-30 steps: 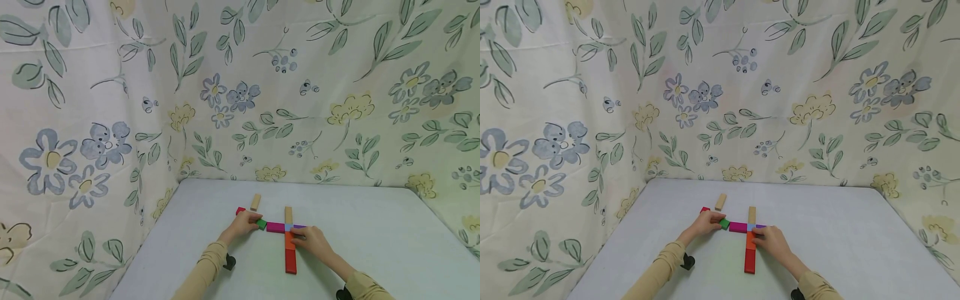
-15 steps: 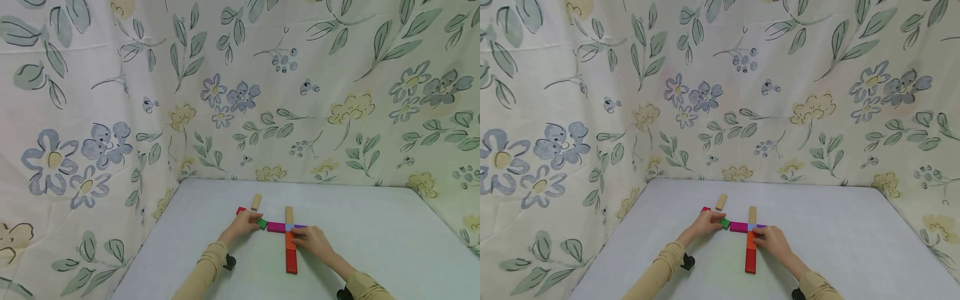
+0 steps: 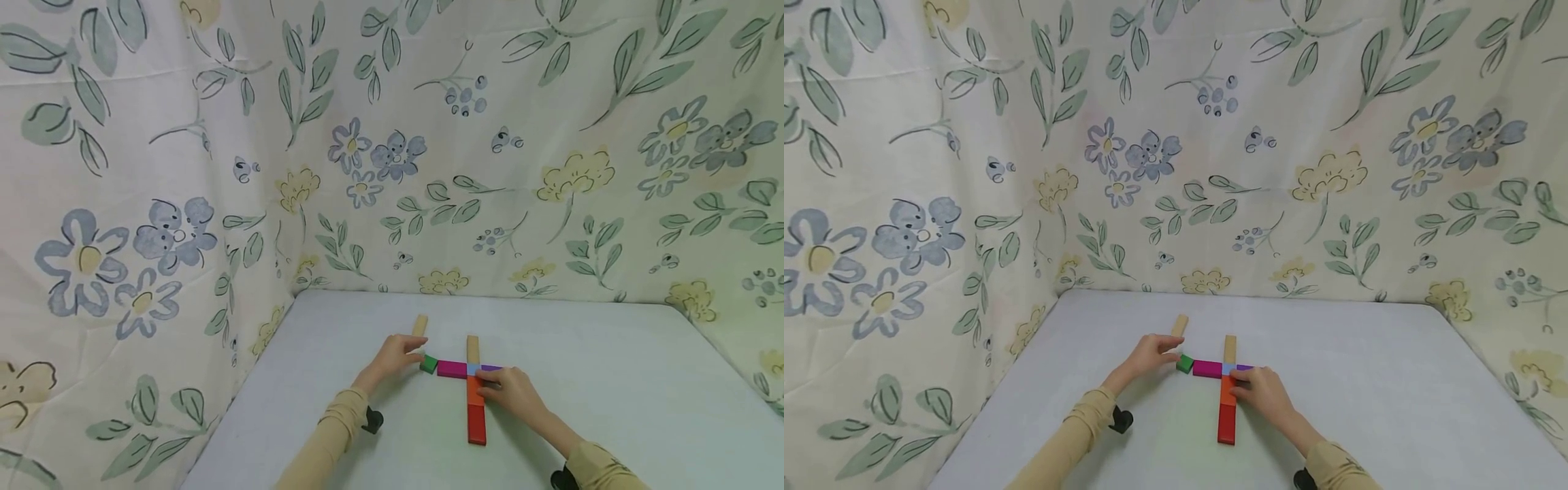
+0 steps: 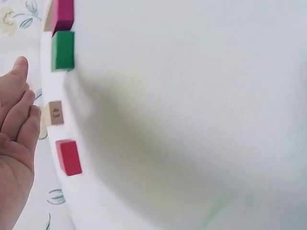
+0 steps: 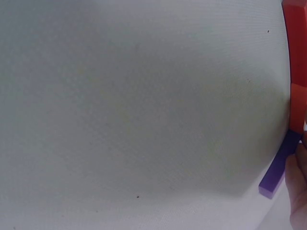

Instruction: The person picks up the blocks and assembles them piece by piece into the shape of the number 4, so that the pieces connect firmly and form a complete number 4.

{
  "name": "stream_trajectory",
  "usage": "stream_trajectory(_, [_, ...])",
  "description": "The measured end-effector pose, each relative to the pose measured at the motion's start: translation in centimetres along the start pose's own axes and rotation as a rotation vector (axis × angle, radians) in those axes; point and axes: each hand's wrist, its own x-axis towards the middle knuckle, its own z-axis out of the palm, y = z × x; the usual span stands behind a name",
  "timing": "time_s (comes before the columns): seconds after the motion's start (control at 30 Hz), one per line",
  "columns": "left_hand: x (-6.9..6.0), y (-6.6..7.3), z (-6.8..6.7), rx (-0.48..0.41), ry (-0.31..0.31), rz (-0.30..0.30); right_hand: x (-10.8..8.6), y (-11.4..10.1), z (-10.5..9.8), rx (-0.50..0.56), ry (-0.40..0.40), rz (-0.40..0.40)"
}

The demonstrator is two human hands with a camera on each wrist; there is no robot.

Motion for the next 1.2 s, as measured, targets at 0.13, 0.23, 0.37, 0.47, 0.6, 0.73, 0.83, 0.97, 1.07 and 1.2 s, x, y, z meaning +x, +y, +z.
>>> stream_trajectory(0.13, [0.1,0.5,-1.6,0.021,0.033,-0.015,-0.1,-0.1,-0.1,0.009,-0.003,0.011])
stream_trajectory(0.23, [-0.1,0.6,-2.8,0.035,0.060,-0.021,-0.1,0.0,0.1,-0.013,0.003,0.007])
stream_trajectory(0.37, [-0.3,0.6,-4.3,0.014,0.082,-0.063,-0.2,0.3,0.4,-0.050,0.027,-0.025])
stream_trajectory(0.47, [-0.3,0.4,-5.2,0.003,0.104,-0.092,-0.2,0.2,0.4,-0.037,0.036,-0.034])
stream_trajectory(0.6, [-0.4,0.3,-6.0,-0.023,0.145,-0.098,-0.2,0.1,0.2,-0.039,0.028,-0.023])
stream_trajectory(0.73, [-0.3,0.1,-6.6,-0.042,0.158,-0.100,-0.1,-0.1,0.0,-0.054,0.024,-0.018])
stream_trajectory(0.83, [-0.3,0.1,-6.8,-0.033,0.155,-0.098,-0.1,-0.2,0.0,-0.050,0.027,-0.007])
stream_trajectory(0.97, [0.0,0.2,-6.9,-0.017,0.163,-0.099,-0.2,-0.2,0.0,-0.052,0.023,-0.006])
stream_trajectory(1.07, [0.3,0.1,-6.7,-0.012,0.171,-0.094,-0.2,-0.2,-0.1,-0.055,0.018,-0.010])
stream_trajectory(1.2, [0.7,-0.3,-5.8,-0.003,0.160,-0.078,-0.2,-0.2,0.0,-0.055,0.022,-0.014])
